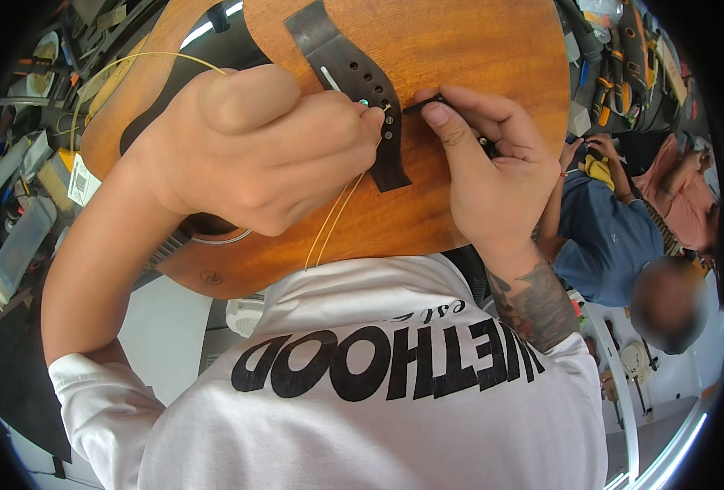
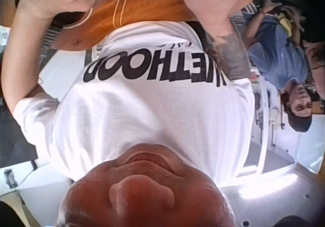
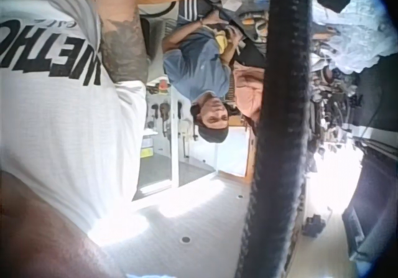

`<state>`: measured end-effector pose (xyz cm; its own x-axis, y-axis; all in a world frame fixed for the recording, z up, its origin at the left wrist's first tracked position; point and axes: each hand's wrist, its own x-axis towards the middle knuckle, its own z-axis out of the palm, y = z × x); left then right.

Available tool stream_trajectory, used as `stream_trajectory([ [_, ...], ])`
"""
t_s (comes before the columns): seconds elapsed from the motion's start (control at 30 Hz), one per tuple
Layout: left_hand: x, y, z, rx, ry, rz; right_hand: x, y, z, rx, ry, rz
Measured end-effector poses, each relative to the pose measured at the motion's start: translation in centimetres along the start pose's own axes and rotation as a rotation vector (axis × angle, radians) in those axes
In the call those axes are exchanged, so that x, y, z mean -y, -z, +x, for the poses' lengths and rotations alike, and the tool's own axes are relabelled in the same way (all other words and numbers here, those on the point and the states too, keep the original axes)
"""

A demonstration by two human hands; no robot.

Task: The person strings an acoustic guitar by hand, threading strings through the bridge, tying knots, and winding them onto the tuning pegs. They handle each string individually, adjusting tension and trimming excess length as needed.

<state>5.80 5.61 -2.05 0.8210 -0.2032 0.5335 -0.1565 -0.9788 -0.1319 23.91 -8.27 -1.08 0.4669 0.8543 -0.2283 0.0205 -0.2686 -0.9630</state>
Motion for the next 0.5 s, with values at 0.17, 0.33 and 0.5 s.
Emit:
stream_trajectory([
  [0.17, 0.6, 0.1, 0.2, 0.013, -0.049, -0.01, 0.1, 0.0, 0.0, -0.002, 0.015, 0.042],
  [0.33, 0.3, -0.2, -0.1, -0.016, 0.011, -0.017, -0.6, -0.2, -0.2, 0.01, 0.139, -0.074],
  [0.5, 0.6, -0.1, 0.1, 0.025, 0.015, -0.028, -2.1, -0.6, -0.1, -0.021, 0.318, -0.115],
])
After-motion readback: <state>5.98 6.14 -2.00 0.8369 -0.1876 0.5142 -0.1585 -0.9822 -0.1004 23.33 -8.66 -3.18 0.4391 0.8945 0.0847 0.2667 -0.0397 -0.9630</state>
